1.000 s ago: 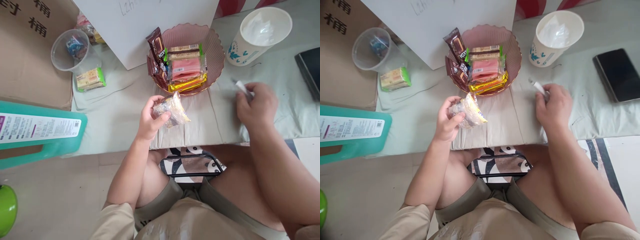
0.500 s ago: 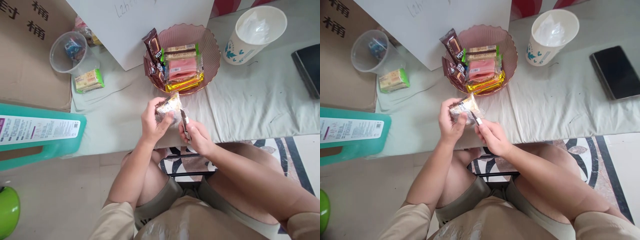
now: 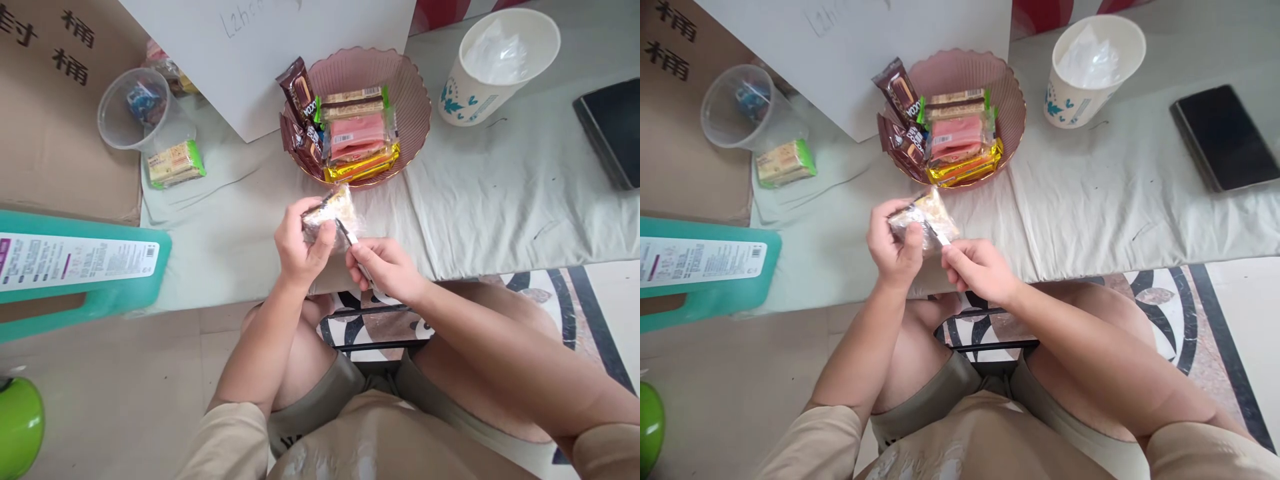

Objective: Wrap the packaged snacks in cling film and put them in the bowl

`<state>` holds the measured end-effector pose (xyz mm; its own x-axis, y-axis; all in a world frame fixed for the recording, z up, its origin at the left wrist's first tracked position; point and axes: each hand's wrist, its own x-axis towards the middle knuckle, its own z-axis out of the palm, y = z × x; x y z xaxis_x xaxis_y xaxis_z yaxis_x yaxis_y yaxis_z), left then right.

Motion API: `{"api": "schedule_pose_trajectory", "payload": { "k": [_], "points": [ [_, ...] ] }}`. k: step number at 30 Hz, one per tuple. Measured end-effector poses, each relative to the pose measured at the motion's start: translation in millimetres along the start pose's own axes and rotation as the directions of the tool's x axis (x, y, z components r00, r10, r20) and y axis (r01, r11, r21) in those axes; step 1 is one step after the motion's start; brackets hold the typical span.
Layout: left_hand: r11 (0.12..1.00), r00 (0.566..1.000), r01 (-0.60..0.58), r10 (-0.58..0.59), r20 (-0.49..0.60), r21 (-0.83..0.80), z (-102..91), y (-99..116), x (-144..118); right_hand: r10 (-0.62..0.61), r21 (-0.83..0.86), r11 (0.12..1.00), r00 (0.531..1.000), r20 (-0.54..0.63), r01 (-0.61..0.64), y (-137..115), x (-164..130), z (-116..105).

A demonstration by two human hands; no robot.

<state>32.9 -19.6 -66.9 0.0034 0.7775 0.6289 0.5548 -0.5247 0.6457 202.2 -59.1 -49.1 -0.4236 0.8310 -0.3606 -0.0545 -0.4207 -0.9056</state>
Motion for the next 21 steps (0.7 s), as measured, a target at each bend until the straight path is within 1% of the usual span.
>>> {"api": "schedule_pose_trajectory", "payload": {
  "k": [2, 3, 5, 6, 8, 10, 11, 12, 14, 16, 18, 21],
  "points": [
    [0.995, 0.992, 0.092, -0.096, -0.080, -0.042, 0.2, -0.4, 0.8, 0.012, -0.051, 0.999, 0.999, 0.038, -0.010, 0.4, -1.2, -0.3],
    [0.988, 0.982, 0.140, -0.147, -0.120, -0.065, 0.2, -0.7, 1.8, 0.007, -0.095, 0.996, 0.998, 0.056, -0.002, 0.0, -1.9, -0.8],
    [0.965, 0.945, 0.235, -0.255, -0.206, -0.120, -0.1, -1.3, 5.2, -0.028, -0.230, 0.972, 0.996, 0.085, 0.046, -2.1, -3.0, -3.3],
    [0.946, 0.917, 0.278, -0.313, -0.249, -0.168, -0.4, -1.8, 7.6, -0.054, -0.317, 0.945, 0.994, 0.092, 0.081, -3.7, -3.3, -5.5],
    [0.883, 0.848, 0.349, -0.440, -0.296, -0.313, -1.3, -3.6, 12.9, -0.120, -0.501, 0.853, 0.989, 0.086, 0.147, -7.4, -3.4, -12.1],
    [0.803, 0.779, 0.405, -0.553, -0.296, -0.437, -2.5, -7.3, 17.7, -0.204, -0.663, 0.726, 0.978, 0.048, 0.184, -10.4, -2.5, -21.8],
    [0.776, 0.753, 0.429, -0.590, -0.291, -0.462, -3.2, -10.0, 19.5, -0.254, -0.733, 0.655, 0.967, 0.018, 0.185, -11.1, -1.7, -27.5],
    [0.762, 0.738, 0.453, -0.612, -0.286, -0.463, -3.8, -13.0, 20.6, -0.309, -0.794, 0.582, 0.951, -0.015, 0.176, -11.3, -0.6, -33.6],
    [0.752, 0.725, 0.499, -0.634, -0.268, -0.430, -5.2, -19.1, 20.9, -0.418, -0.885, 0.447, 0.905, -0.075, 0.133, -10.2, 1.8, -46.0],
    [0.740, 0.725, 0.548, -0.653, -0.219, -0.391, -7.1, -23.4, 18.9, -0.493, -0.933, 0.348, 0.864, -0.102, 0.088, -7.8, 4.1, -57.4],
    [0.736, 0.733, 0.595, -0.662, -0.157, -0.323, -10.2, -24.5, 15.8, -0.532, -0.954, 0.292, 0.841, -0.098, 0.073, -5.6, 5.5, -66.6],
    [0.760, 0.762, 0.639, -0.646, -0.036, -0.120, -17.3, -23.0, 12.5, -0.565, -0.961, 0.265, 0.820, -0.090, 0.077, -4.8, 5.5, -76.0]
  ]
}}
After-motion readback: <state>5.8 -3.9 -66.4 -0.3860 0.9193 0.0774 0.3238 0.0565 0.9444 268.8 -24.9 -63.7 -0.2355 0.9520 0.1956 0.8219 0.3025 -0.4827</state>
